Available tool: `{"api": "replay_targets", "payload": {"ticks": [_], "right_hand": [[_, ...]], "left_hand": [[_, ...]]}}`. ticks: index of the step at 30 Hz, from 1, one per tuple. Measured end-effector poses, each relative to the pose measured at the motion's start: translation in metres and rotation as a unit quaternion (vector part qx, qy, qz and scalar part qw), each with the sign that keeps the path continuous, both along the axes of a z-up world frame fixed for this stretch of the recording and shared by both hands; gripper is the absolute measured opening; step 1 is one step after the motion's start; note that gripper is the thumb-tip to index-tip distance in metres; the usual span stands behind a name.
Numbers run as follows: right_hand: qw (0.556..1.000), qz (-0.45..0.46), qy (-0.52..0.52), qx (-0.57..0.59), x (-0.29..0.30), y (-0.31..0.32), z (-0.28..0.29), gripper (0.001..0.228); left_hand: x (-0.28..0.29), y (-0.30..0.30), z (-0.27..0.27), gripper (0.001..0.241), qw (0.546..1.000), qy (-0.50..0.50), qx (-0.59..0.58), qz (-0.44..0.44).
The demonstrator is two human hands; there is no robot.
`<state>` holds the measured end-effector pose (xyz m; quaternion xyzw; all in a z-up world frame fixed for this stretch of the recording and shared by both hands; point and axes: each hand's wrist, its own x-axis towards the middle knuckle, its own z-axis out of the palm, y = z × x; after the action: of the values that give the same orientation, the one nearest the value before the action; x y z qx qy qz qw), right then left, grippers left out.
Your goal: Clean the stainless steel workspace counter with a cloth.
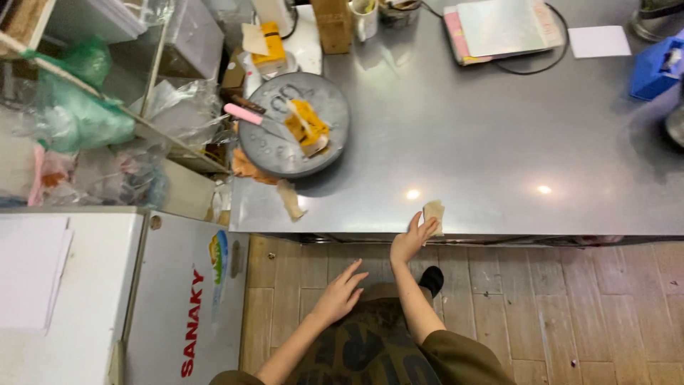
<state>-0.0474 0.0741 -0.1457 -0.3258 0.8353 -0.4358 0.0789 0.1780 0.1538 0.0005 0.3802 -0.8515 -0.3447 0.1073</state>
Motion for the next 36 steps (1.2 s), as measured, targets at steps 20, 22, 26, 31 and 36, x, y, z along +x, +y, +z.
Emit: {"api": "replay_targets", "payload": {"ticks": [20,22,26,31,36], "right_hand": [[0.964,0.265,-0.008,0.036,0.281,-0.060,-0.030,0.079],[0.962,0.234,-0.076,0.117,0.268,-0.041,0.082,0.073],[0.976,0.205,-0.071,0.028,0.224,-0.051,0.043,0.058],[0.957,0.270,-0.111,0.003,0.193,-0.056,0.111,0.054],[0.919,0.372,-0.129,-0.021,0.216,-0.131,0.066,0.051]], "left_hand": [[0.144,0.067,0.016,0.040,0.946,0.039,0.056,0.315],[0.148,0.073,0.006,0.040,0.946,0.055,0.011,0.320],[0.150,0.076,0.000,0.039,0.932,0.093,-0.019,0.349],[0.151,0.074,-0.010,0.039,0.931,0.083,-0.040,0.353],[0.146,0.068,-0.013,0.042,0.932,0.059,-0.057,0.352]]}}
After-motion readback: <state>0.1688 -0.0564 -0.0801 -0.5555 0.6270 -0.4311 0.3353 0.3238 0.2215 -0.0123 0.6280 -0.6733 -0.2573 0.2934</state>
